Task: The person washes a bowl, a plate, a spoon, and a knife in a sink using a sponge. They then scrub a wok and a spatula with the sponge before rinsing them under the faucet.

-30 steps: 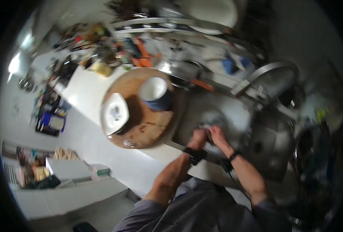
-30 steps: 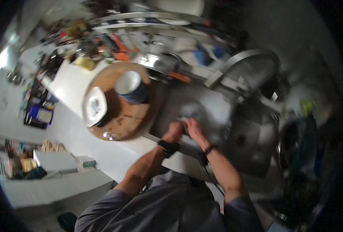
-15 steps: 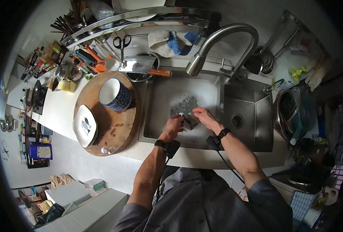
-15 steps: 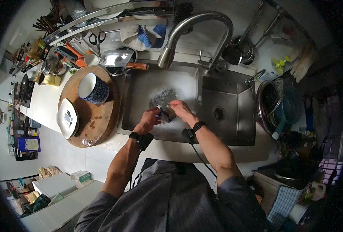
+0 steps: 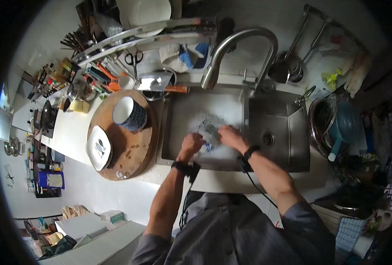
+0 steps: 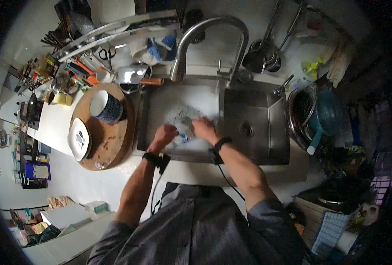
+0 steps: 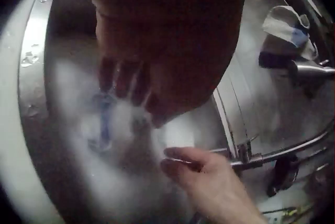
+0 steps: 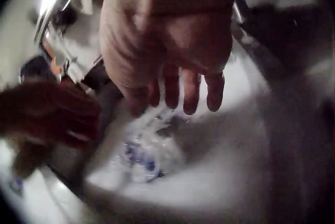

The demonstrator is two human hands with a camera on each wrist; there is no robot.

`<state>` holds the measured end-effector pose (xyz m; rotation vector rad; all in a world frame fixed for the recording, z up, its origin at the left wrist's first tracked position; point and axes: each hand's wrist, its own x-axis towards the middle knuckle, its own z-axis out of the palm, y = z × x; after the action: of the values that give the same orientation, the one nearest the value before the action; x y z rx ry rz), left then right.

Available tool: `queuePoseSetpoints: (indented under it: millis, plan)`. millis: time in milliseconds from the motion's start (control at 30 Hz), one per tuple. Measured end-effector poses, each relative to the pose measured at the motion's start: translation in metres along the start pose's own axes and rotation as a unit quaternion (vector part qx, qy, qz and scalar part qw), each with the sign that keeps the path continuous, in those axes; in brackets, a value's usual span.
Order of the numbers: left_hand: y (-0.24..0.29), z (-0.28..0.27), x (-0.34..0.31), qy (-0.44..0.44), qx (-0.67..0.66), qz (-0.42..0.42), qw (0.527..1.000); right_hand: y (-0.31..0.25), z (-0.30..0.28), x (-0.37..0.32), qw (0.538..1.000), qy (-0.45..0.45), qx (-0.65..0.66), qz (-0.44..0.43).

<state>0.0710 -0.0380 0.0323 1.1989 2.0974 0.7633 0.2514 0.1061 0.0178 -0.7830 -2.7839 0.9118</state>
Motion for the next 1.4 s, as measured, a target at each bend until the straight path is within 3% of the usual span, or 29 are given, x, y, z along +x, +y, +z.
queuePoseSetpoints:
  millis: [33,67,133,267,333,367,433,500,567,633,767,833,900,967,1000,1033,1100,1167,1233,1300,1400]
  plan:
    - [0.01,-0.003,-0.013,0.021,-0.033,-0.057,0.998,0.002,0.004,-0.003,0.995,0.078,0.019,-0.051]
    - [0.011,0.002,-0.019,0.056,-0.085,-0.117,0.988,-0.005,-0.008,0.0,0.995,0.082,0.016,-0.057]
    - [0.015,0.0,-0.027,0.077,-0.057,-0.117,0.988,-0.026,-0.022,-0.008,0.99,0.002,0.118,0.081]
    - [0.025,-0.008,-0.027,0.136,-0.076,-0.103,0.982,-0.047,-0.034,0.006,0.992,-0.009,0.113,0.063]
    - [0.028,-0.012,-0.028,0.143,-0.095,-0.1,0.98,-0.051,-0.034,0.013,0.991,-0.087,0.064,0.084]
    - [0.028,-0.014,-0.029,0.115,-0.074,-0.047,0.99,-0.053,-0.033,0.013,0.991,-0.089,0.062,0.075]
    - [0.02,-0.009,-0.04,0.061,-0.033,0.046,0.997,-0.037,-0.006,-0.003,0.997,-0.059,-0.047,-0.023]
    - [0.016,-0.006,-0.044,0.001,-0.019,-0.049,0.999,-0.056,-0.022,-0.013,0.992,-0.116,-0.053,-0.002]
    - [0.007,0.002,-0.048,0.032,0.007,-0.032,0.999,-0.062,-0.02,-0.012,0.988,-0.144,-0.051,0.017]
    - [0.003,-0.006,-0.053,0.035,-0.032,-0.012,0.999,-0.056,-0.01,-0.009,0.992,-0.12,-0.042,-0.014]
    - [0.022,-0.046,-0.087,-0.004,-0.206,-0.086,0.975,-0.106,-0.029,-0.014,0.991,-0.131,-0.014,0.013]
    - [0.015,-0.058,-0.109,-0.007,-0.426,-0.138,0.894,-0.129,-0.023,-0.013,0.996,-0.078,-0.001,-0.05]
    - [0.001,-0.074,-0.133,0.019,-0.456,-0.146,0.878,-0.169,-0.017,-0.011,0.992,-0.11,0.036,-0.055]
    - [-0.025,-0.097,-0.16,-0.011,-0.567,-0.121,0.815,-0.216,-0.005,-0.011,0.985,-0.142,0.073,-0.062]
    - [-0.032,-0.11,-0.181,0.009,-0.598,-0.127,0.791,-0.237,0.005,-0.012,0.983,-0.118,0.081,-0.116]
    - [-0.045,-0.125,-0.201,0.016,-0.601,-0.125,0.789,-0.265,0.013,-0.014,0.977,-0.093,0.089,-0.17]
    - [-0.074,-0.153,-0.243,0.049,-0.678,-0.142,0.72,-0.319,0.028,-0.016,0.977,-0.107,0.107,-0.148]
    - [-0.11,-0.174,-0.281,0.076,-0.687,-0.151,0.707,-0.367,0.047,-0.014,0.967,-0.058,0.031,-0.245]
    - [-0.156,-0.193,-0.317,0.139,-0.713,-0.142,0.672,-0.416,0.073,-0.009,0.963,-0.082,0.071,-0.247]
    - [-0.204,-0.21,-0.352,0.161,-0.776,-0.118,0.598,-0.462,0.101,-0.003,0.945,-0.094,0.084,-0.302]
    - [-0.251,-0.246,-0.412,0.241,-0.788,-0.13,0.552,-0.534,0.143,0.006,0.935,-0.124,0.1,-0.317]
